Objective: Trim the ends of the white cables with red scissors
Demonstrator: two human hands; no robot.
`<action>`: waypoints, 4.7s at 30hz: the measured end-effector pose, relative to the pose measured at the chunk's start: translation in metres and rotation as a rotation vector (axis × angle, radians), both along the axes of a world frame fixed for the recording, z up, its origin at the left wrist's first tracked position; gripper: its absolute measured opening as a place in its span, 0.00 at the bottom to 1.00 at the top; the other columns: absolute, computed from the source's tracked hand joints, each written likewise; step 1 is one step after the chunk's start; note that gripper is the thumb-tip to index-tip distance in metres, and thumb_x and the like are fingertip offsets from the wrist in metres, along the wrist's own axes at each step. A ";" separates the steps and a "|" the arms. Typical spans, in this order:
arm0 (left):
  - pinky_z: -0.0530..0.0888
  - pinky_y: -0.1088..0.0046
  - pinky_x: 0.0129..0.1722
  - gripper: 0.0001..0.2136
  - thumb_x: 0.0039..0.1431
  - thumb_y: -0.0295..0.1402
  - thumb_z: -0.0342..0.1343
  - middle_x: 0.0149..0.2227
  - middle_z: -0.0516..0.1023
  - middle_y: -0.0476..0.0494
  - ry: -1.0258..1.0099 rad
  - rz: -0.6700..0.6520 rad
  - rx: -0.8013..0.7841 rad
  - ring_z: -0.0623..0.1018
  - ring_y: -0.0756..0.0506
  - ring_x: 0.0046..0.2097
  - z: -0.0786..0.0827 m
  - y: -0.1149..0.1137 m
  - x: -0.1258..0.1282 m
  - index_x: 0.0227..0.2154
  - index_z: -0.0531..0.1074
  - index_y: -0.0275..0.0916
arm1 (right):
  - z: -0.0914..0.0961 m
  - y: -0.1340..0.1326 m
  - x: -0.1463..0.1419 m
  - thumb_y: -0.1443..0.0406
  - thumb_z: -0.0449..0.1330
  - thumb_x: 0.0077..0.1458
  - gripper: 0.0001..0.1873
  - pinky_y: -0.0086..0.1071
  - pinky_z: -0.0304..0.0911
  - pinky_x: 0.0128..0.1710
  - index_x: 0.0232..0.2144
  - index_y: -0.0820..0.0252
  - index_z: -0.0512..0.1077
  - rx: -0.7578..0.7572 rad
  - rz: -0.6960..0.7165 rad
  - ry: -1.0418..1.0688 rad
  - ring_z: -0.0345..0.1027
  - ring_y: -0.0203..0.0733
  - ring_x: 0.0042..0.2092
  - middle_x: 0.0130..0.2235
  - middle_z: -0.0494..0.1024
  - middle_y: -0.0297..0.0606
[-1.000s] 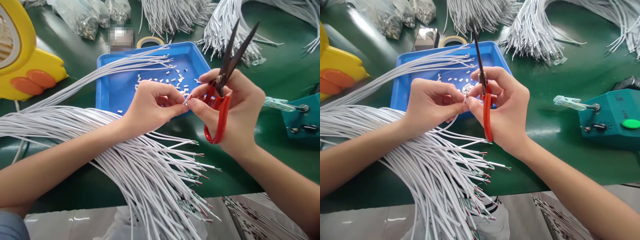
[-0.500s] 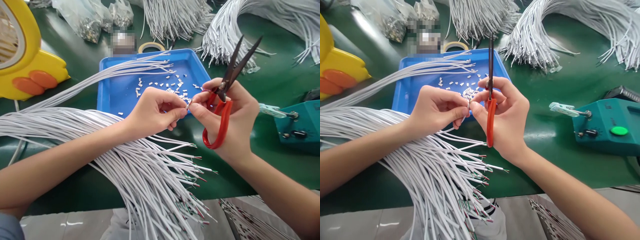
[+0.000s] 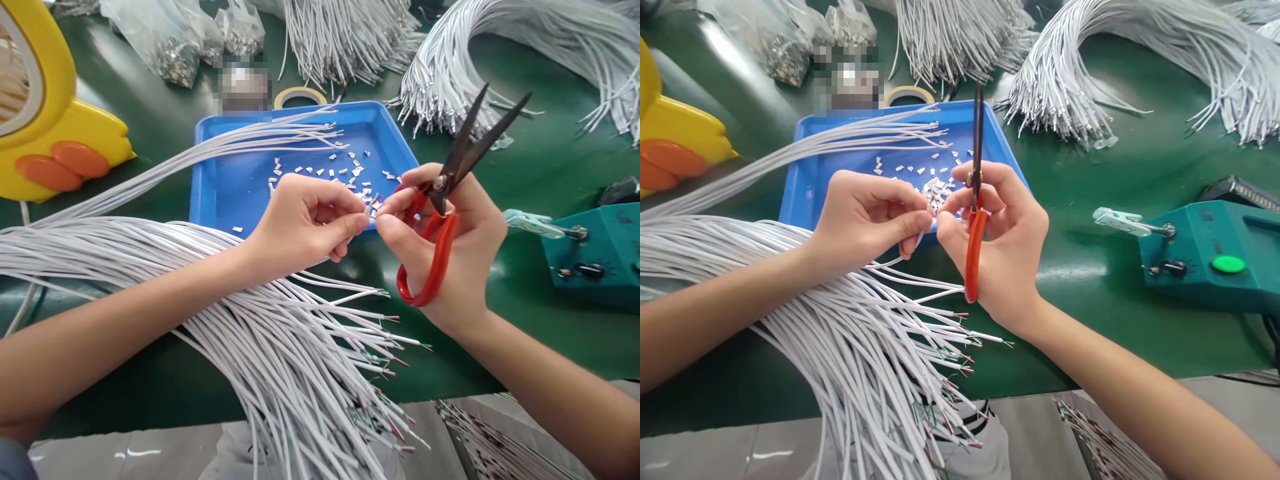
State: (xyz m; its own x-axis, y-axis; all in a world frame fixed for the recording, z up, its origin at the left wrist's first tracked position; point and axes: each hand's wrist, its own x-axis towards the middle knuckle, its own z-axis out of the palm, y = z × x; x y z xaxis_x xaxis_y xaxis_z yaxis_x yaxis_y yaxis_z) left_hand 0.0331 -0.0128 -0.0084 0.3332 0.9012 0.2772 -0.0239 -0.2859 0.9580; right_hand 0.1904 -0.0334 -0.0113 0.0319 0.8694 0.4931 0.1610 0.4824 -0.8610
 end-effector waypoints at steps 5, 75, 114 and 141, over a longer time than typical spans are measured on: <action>0.69 0.79 0.15 0.07 0.54 0.26 0.61 0.18 0.71 0.51 0.016 -0.059 -0.001 0.70 0.54 0.17 -0.002 0.001 -0.002 0.22 0.74 0.35 | 0.000 0.002 0.000 0.71 0.64 0.49 0.14 0.35 0.69 0.34 0.38 0.53 0.69 0.081 -0.052 -0.021 0.73 0.37 0.34 0.32 0.75 0.31; 0.68 0.79 0.24 0.05 0.54 0.23 0.58 0.23 0.75 0.48 0.032 0.232 0.193 0.69 0.54 0.26 0.000 0.007 -0.006 0.24 0.76 0.34 | 0.008 0.015 0.022 0.56 0.61 0.54 0.13 0.31 0.43 0.23 0.30 0.58 0.78 0.273 -0.172 -1.102 0.49 0.34 0.20 0.15 0.65 0.31; 0.67 0.79 0.23 0.07 0.55 0.20 0.57 0.24 0.74 0.48 -0.024 0.189 0.291 0.69 0.54 0.26 -0.002 0.010 -0.007 0.26 0.78 0.33 | 0.008 0.019 0.024 0.53 0.59 0.55 0.16 0.31 0.44 0.25 0.30 0.56 0.80 0.194 -0.173 -1.052 0.49 0.33 0.20 0.16 0.65 0.32; 0.74 0.82 0.27 0.04 0.57 0.24 0.58 0.29 0.81 0.46 0.007 0.188 0.344 0.76 0.54 0.29 0.000 0.008 -0.007 0.31 0.78 0.34 | 0.010 0.016 0.017 0.69 0.63 0.51 0.05 0.25 0.64 0.28 0.34 0.62 0.76 0.356 -0.254 -0.631 0.65 0.30 0.24 0.25 0.76 0.32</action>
State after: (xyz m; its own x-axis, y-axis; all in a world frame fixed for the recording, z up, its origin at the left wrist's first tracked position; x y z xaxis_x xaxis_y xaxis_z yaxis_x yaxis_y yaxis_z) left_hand 0.0258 -0.0048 -0.0086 0.1739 0.8017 0.5718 0.0662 -0.5889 0.8055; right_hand 0.2079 -0.0172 -0.0018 -0.1712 0.6586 0.7327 0.7133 0.5959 -0.3690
